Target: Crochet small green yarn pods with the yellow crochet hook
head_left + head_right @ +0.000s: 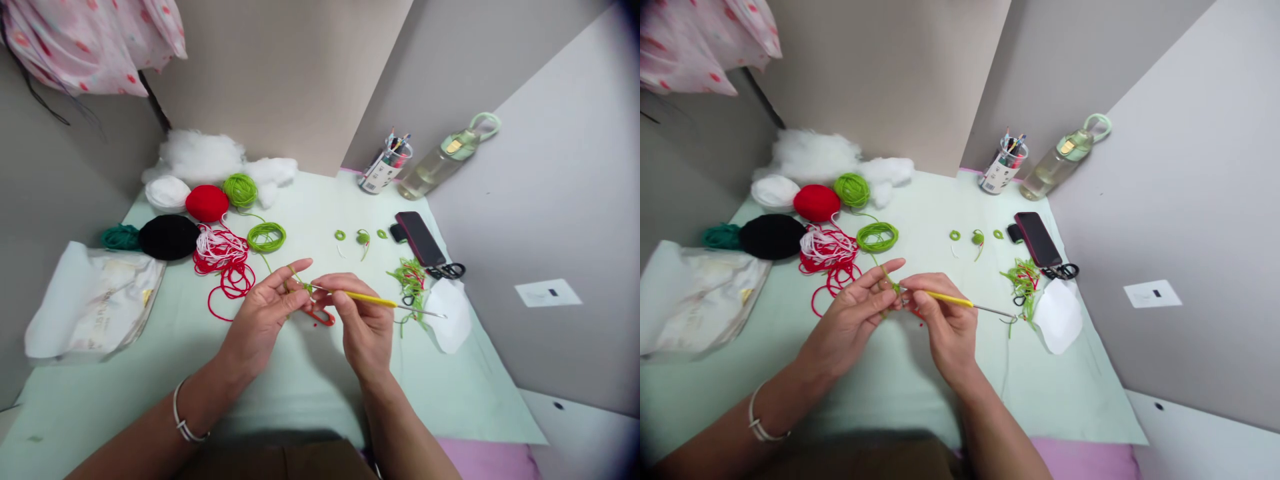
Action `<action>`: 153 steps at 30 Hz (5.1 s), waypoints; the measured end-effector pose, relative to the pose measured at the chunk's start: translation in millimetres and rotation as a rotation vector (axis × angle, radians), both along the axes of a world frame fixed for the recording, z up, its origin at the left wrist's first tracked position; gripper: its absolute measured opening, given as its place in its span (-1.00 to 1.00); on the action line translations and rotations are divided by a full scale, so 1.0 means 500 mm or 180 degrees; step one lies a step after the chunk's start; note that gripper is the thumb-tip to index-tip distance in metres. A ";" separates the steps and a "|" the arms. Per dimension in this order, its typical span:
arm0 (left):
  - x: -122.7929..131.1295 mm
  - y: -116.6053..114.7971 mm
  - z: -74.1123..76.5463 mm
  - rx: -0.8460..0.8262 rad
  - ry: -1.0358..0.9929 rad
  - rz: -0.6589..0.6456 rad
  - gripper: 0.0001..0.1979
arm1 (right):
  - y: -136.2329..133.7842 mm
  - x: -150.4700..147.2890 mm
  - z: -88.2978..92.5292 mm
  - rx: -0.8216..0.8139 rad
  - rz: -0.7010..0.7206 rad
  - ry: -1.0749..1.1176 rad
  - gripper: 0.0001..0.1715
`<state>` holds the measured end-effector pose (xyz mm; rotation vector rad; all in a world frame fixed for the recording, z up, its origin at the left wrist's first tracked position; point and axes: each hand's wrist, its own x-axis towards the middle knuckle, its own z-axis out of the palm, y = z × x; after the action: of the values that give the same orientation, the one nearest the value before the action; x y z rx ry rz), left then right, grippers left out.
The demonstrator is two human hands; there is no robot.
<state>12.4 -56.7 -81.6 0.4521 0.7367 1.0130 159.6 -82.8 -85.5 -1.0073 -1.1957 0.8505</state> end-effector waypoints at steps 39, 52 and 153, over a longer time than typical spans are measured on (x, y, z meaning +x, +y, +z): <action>-0.011 0.009 -0.006 -0.0171 -0.0105 -0.0069 -0.82 | -0.007 0.003 -0.003 -0.0111 -0.0136 0.0321 -0.81; -0.006 -0.002 -0.011 0.0432 0.0526 -0.0288 -0.62 | 0.002 0.008 -0.009 -0.0092 0.0176 0.0134 -0.84; -0.010 0.004 -0.014 0.0111 -0.0163 -0.0222 -0.69 | -0.004 0.014 -0.007 -0.0011 0.0110 0.0136 -0.79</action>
<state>7.2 -54.7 -88.4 0.4772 0.6542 0.9699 166.8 -85.0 -88.9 -0.9692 -1.1785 0.8975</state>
